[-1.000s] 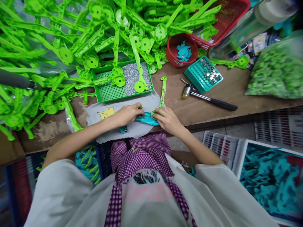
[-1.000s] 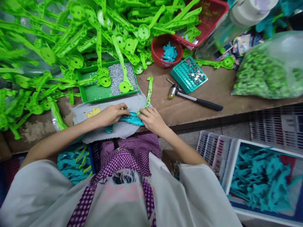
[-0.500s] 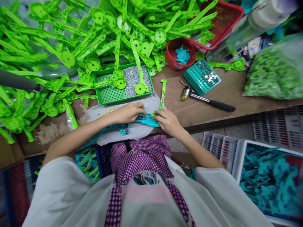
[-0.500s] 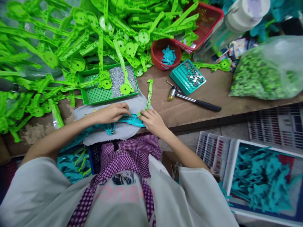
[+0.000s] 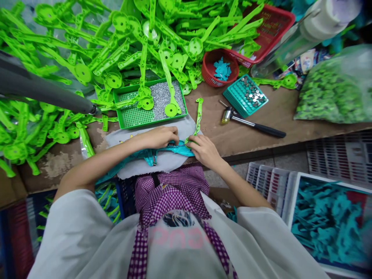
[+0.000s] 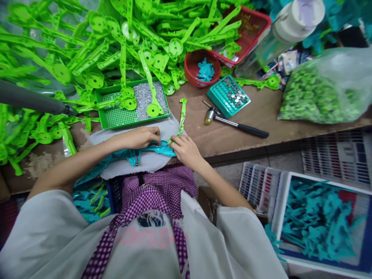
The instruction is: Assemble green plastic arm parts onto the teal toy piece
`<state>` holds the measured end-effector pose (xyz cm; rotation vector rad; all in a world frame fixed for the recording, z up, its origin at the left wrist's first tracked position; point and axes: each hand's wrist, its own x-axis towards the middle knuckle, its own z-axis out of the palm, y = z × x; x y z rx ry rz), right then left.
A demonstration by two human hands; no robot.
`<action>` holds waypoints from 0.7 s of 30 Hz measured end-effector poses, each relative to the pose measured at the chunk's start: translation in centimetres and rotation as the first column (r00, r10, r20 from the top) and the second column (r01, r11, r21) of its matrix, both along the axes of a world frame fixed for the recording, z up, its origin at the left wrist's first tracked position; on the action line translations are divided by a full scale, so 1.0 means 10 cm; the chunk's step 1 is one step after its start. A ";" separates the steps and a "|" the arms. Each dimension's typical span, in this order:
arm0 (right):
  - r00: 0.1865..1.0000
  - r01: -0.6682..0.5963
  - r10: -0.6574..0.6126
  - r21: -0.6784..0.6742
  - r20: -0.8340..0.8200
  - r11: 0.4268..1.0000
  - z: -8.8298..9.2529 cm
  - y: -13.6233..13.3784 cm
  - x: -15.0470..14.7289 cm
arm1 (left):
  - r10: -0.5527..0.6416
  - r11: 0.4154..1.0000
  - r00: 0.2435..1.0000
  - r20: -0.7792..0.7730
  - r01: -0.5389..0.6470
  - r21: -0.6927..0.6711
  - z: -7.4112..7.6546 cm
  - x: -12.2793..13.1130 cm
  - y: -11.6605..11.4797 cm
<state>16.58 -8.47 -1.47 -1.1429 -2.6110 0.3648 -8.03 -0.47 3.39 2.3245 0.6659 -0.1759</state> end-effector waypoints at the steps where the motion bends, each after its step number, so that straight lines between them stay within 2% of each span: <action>1: 1.000 0.012 -0.012 -0.021 -0.002 1.000 0.00 -0.01 -0.01 | -0.024 0.999 1.000 -0.015 0.025 0.038 0.00 0.01 0.01; 6: 1.000 0.024 -0.025 -0.035 -0.014 0.999 0.00 -0.02 -0.02 | -0.130 0.982 0.991 0.006 0.128 0.138 -0.05 -0.04 0.03; 10: 0.999 0.034 -0.036 -0.052 -0.032 0.998 0.00 -0.01 -0.01 | -0.135 0.975 0.990 0.034 0.127 0.181 -0.07 -0.08 -0.01; 14: 0.986 0.067 -0.086 -0.130 -0.142 0.989 0.07 -0.05 -0.02 | -0.137 0.973 0.988 0.074 0.120 0.197 -0.07 -0.09 -0.04; 17: 0.988 0.081 -0.089 -0.062 -0.127 0.995 0.12 -0.11 -0.06 | -0.130 0.974 0.989 0.076 0.113 0.195 -0.08 -0.09 -0.04; 21: 0.999 -0.023 0.023 0.025 -0.026 0.999 0.11 -0.15 -0.10 | -0.140 0.972 0.989 0.054 0.127 0.200 -0.08 -0.09 -0.04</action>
